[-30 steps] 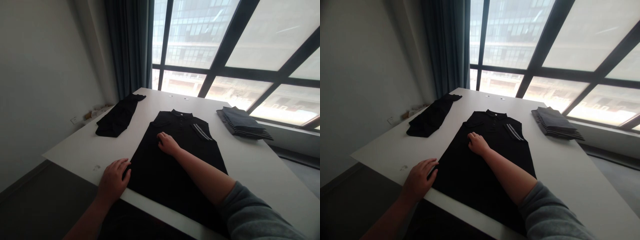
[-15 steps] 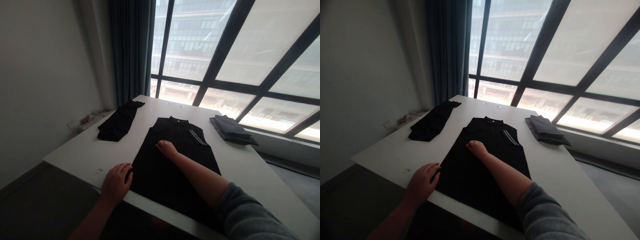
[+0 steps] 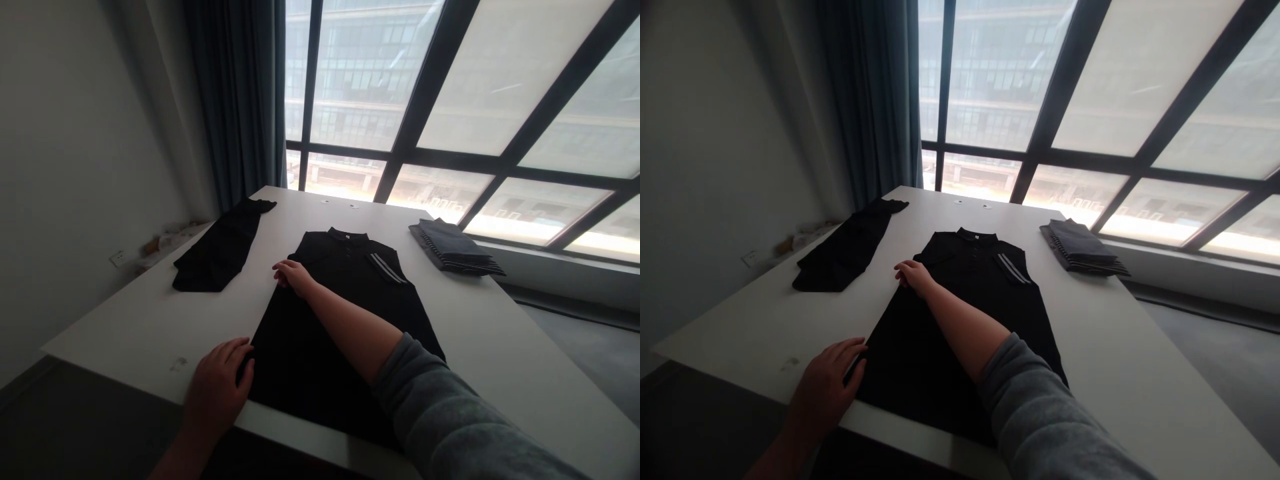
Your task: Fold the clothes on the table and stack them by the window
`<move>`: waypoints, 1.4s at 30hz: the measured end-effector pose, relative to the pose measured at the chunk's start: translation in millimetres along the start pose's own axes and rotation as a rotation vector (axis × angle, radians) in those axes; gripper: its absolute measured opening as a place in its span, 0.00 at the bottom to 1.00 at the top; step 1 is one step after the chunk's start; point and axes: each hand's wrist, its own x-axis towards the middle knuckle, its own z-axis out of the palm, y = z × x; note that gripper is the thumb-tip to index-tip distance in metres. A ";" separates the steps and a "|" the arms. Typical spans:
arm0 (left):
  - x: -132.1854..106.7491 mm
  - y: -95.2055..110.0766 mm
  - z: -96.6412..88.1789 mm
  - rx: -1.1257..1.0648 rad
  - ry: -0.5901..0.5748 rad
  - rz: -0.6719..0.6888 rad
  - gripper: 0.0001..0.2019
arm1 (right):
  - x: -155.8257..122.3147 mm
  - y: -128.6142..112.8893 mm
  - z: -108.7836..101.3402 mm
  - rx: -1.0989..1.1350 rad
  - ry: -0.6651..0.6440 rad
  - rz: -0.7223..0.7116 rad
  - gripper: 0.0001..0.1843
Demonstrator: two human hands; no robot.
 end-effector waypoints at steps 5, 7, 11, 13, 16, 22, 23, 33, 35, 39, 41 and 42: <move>-1.5 -3.5 0.5 0.007 0.010 0.023 0.14 | -1.9 11.8 -3.3 0.136 0.009 -0.025 0.14; -1.8 -3.0 0.1 0.010 0.012 0.029 0.13 | -5.7 15.2 -5.3 0.167 -0.015 -0.055 0.14; -2.1 -0.5 -2.0 0.021 -0.009 -0.007 0.13 | -11.9 15.9 -4.8 0.011 -0.047 -0.103 0.10; -2.1 0.7 -3.3 0.016 -0.030 -0.027 0.13 | -14.9 13.9 -2.3 -0.149 -0.021 -0.141 0.08; -1.8 2.2 -4.9 0.021 -0.052 -0.052 0.13 | -19.4 10.6 1.4 -0.441 0.075 -0.236 0.07; -2.8 2.8 -4.7 0.037 -0.061 -0.069 0.13 | -23.4 5.4 0.6 -0.803 0.201 -0.317 0.09; -3.2 2.8 -4.4 0.035 -0.058 -0.065 0.13 | -23.6 4.5 -0.3 -0.853 0.213 -0.324 0.10; -4.9 5.1 -2.7 0.031 -0.024 -0.069 0.14 | -27.2 11.7 0.4 -1.222 0.154 -0.290 0.19; -4.9 4.8 -2.2 0.018 -0.018 -0.066 0.13 | -26.7 15.3 0.7 -1.250 0.135 -0.291 0.19; -5.2 5.8 -3.0 0.004 0.026 -0.050 0.13 | -25.8 17.8 0.2 -1.270 0.125 -0.281 0.21; -6.2 7.3 -5.0 -0.003 0.059 -0.028 0.12 | -25.9 17.0 0.0 -1.273 0.122 -0.271 0.21; -7.1 8.1 -6.4 -0.016 0.083 -0.010 0.11 | -26.1 16.3 0.0 -1.274 0.122 -0.264 0.21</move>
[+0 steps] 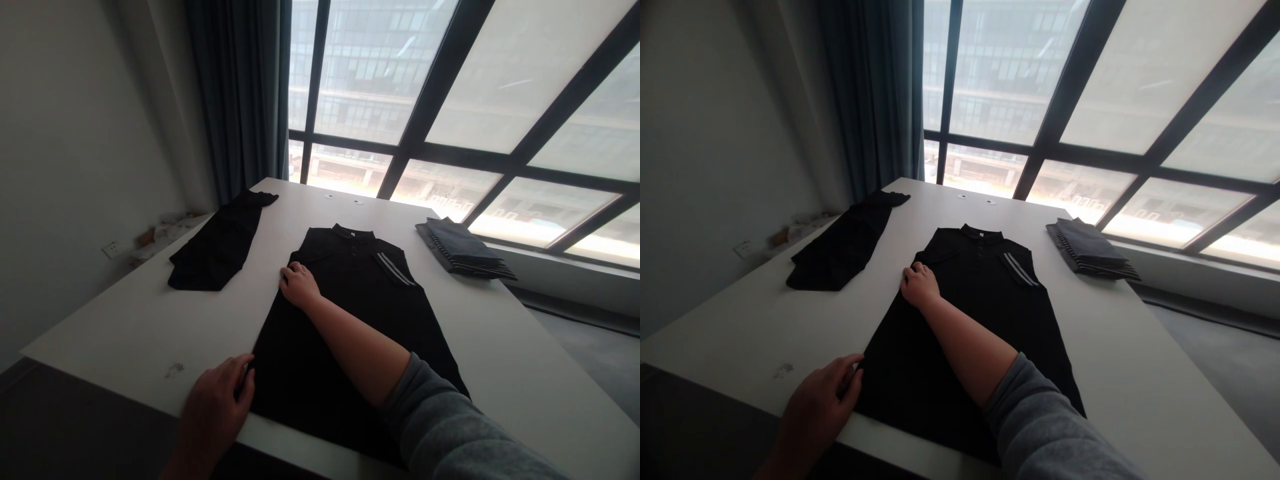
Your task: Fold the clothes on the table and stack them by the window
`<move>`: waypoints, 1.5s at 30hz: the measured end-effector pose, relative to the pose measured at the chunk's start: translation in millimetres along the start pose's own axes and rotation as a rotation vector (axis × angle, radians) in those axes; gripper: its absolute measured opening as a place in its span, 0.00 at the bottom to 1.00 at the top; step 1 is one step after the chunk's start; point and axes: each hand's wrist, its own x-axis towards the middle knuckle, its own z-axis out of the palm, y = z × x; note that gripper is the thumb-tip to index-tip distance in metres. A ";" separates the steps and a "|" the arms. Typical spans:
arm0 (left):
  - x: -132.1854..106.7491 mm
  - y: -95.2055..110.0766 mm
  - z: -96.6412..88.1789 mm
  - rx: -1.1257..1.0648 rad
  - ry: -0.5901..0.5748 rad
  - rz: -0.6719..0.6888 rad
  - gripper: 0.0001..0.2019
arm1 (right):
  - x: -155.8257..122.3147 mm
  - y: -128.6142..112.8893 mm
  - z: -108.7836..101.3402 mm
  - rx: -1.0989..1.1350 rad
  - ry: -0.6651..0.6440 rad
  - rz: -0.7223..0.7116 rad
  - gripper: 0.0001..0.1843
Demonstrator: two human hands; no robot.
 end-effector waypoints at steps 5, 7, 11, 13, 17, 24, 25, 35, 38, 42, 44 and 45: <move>-4.0 2.2 -6.1 -0.126 0.089 0.063 0.07 | -0.9 -2.2 -3.7 -0.003 -0.003 0.018 0.21; -4.7 1.9 -6.6 -0.114 0.086 0.041 0.08 | -1.2 -2.9 -4.8 -0.005 0.001 0.023 0.21; -4.3 1.3 -4.9 -0.031 0.054 -0.035 0.12 | -1.1 -3.3 -5.8 -0.007 -0.003 0.026 0.20; -4.1 1.3 -3.8 -0.009 0.040 -0.045 0.12 | -1.0 -3.3 -5.9 -0.006 -0.003 0.024 0.21; -4.8 1.4 -1.8 0.015 0.034 -0.055 0.11 | -1.2 -3.3 -5.1 0.007 -0.003 0.036 0.21; -6.0 0.9 3.1 0.062 0.018 -0.093 0.11 | -3.7 -2.6 0.7 0.089 0.086 0.095 0.29; -6.0 0.4 3.9 0.063 0.014 -0.092 0.11 | -3.1 -2.6 1.6 0.087 0.092 0.094 0.28; -4.2 -1.9 6.5 0.058 -0.006 -0.066 0.12 | 67.7 29.3 -9.4 0.017 -0.004 0.178 0.33; -3.7 -0.3 4.5 0.049 0.003 -0.055 0.10 | 99.8 53.1 -16.5 -0.013 -0.137 0.284 0.36; -2.6 0.6 2.0 0.041 0.026 -0.028 0.09 | 129.7 78.5 -22.5 -0.029 -0.236 0.362 0.38; -2.0 0.6 0.8 0.041 0.040 -0.010 0.09 | 137.2 84.0 -21.6 -0.034 -0.264 0.380 0.36; -1.7 0.6 0.1 0.043 0.043 -0.002 0.09 | 139.0 84.8 -19.9 -0.036 -0.275 0.386 0.36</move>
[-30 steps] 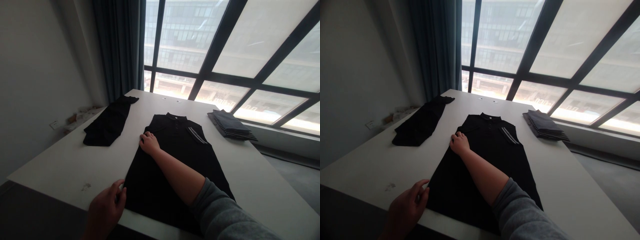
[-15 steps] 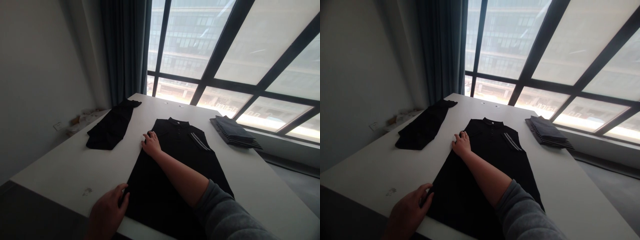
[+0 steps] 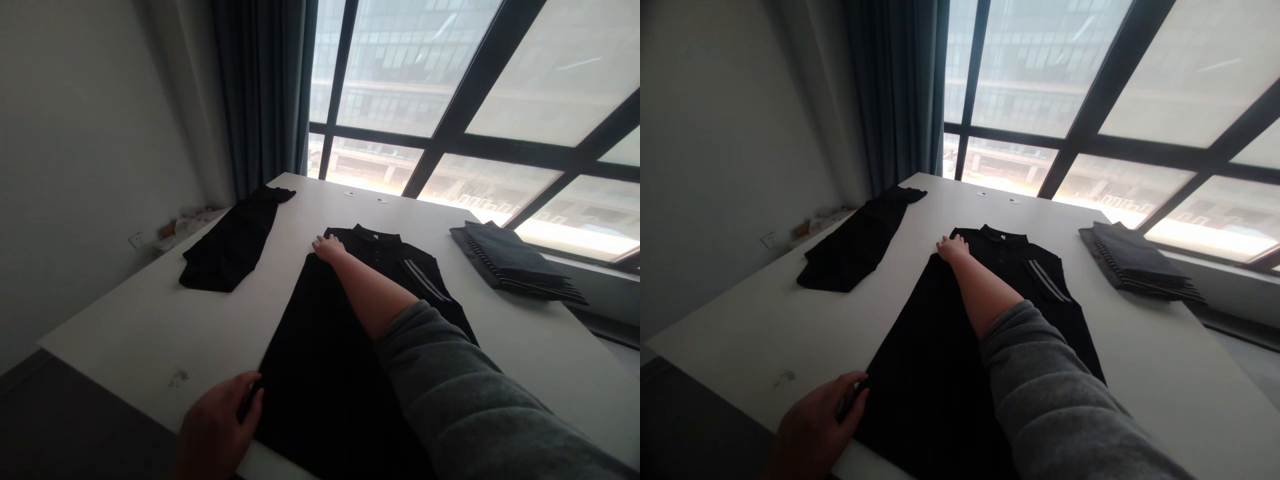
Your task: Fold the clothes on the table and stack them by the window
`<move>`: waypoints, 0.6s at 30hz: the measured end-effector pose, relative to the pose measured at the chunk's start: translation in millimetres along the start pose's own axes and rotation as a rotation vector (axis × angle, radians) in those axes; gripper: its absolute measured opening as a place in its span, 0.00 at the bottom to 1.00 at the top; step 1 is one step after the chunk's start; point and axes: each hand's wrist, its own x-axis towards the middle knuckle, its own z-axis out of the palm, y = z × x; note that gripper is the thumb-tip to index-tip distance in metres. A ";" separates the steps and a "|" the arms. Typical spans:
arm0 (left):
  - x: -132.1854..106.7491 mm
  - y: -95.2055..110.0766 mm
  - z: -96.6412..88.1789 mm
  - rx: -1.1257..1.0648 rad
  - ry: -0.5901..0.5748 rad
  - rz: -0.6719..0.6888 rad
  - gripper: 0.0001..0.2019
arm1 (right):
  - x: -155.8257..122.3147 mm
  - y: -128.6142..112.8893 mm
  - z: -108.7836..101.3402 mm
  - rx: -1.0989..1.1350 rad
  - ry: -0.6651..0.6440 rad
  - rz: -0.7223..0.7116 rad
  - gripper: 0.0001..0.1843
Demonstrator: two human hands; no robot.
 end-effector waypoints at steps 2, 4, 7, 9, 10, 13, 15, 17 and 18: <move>0.5 0.0 -1.6 0.009 -0.008 0.009 0.09 | 0.9 -1.8 5.4 -0.005 -0.006 0.014 0.35; 0.8 0.0 -3.6 0.012 -0.016 0.014 0.09 | -1.7 -4.3 12.8 -0.008 0.021 0.024 0.36; 1.7 0.7 -7.7 -0.006 -0.010 0.019 0.10 | -6.5 -6.1 21.9 -0.013 0.084 0.022 0.39; 3.1 2.0 -11.1 -0.033 -0.003 0.028 0.09 | -8.1 -6.1 24.5 -0.018 0.102 0.018 0.40; 4.0 2.9 -12.8 -0.044 0.004 0.033 0.09 | -8.4 -6.0 24.8 -0.020 0.100 0.019 0.41; 7.2 5.8 -17.2 -0.053 0.024 0.050 0.10 | -8.5 -6.1 24.2 -0.019 0.094 0.012 0.42; 8.2 6.9 -18.9 -0.051 0.023 0.060 0.10 | -8.7 -6.5 23.8 -0.011 0.093 0.005 0.42; 7.9 6.8 -19.4 -0.046 0.012 0.063 0.11 | -9.2 -7.1 23.6 -0.007 0.095 0.001 0.43; 7.4 6.3 -19.4 -0.040 0.007 0.063 0.11 | -9.4 -7.3 23.6 -0.007 0.095 0.001 0.44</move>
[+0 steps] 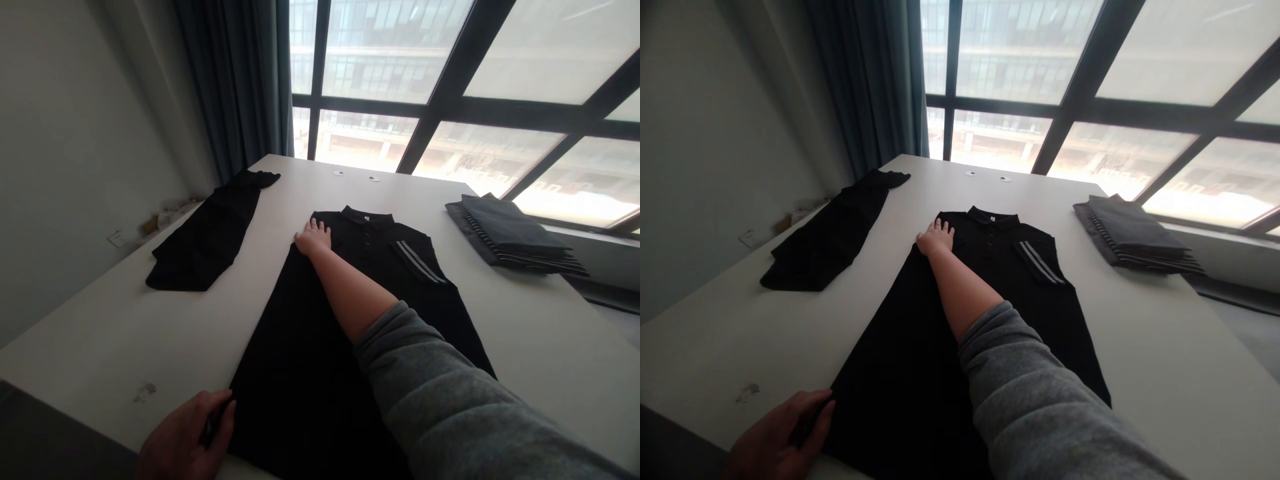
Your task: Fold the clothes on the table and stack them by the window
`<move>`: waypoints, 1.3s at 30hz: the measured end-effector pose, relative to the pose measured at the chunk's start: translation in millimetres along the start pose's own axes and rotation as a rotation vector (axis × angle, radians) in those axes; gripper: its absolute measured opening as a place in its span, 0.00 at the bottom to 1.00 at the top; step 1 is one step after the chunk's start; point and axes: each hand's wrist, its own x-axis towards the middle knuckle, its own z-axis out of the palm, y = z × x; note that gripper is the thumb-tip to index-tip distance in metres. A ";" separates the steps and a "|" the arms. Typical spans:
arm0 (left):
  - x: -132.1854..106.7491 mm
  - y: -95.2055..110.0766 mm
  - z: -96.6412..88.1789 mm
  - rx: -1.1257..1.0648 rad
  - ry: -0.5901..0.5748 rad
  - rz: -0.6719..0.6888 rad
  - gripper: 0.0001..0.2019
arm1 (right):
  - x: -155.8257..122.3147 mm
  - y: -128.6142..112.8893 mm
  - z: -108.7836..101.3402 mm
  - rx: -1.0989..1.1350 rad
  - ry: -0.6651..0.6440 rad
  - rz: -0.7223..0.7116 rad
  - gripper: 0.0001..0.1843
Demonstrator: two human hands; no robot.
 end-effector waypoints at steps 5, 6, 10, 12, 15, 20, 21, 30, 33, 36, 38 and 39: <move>0.2 -1.4 0.6 0.013 -0.011 0.002 0.11 | -0.3 0.1 0.5 0.009 0.013 -0.005 0.41; 1.1 -1.1 0.5 0.014 -0.013 0.000 0.11 | -0.1 0.3 0.7 0.015 0.019 -0.011 0.40; 4.0 0.7 0.0 0.037 -0.013 -0.003 0.12 | 0.5 0.5 0.9 0.022 0.026 -0.010 0.40; 3.2 0.3 0.3 0.057 -0.019 -0.003 0.13 | 0.4 0.2 0.5 0.022 0.013 -0.003 0.42; -0.2 -1.9 1.9 0.086 -0.038 -0.008 0.13 | 0.0 -0.5 -0.4 0.018 0.003 0.002 0.43; -3.6 -4.5 5.4 0.102 -0.049 -0.016 0.13 | 0.5 -0.7 -1.1 0.012 -0.012 0.012 0.44; -3.4 -4.6 5.9 0.101 -0.047 -0.013 0.12 | 0.9 -0.5 -0.9 0.014 -0.013 0.014 0.44; -7.7 5.9 9.6 0.127 -0.115 -0.156 0.12 | 1.2 -0.3 -2.1 0.049 -0.011 0.019 0.42; -5.4 11.3 7.6 0.106 -0.153 -0.204 0.09 | 5.1 -1.0 -7.5 0.093 -0.033 0.031 0.42; 1.5 17.5 1.0 0.073 -0.182 -0.234 0.10 | 12.0 1.6 -15.5 0.143 -0.031 0.018 0.42; 6.8 23.5 -5.1 0.069 -0.155 -0.225 0.10 | 16.5 6.3 -21.2 0.180 -0.007 0.004 0.42; 9.5 27.1 -8.2 0.072 -0.137 -0.214 0.10 | 18.5 9.6 -24.0 0.196 0.013 -0.004 0.41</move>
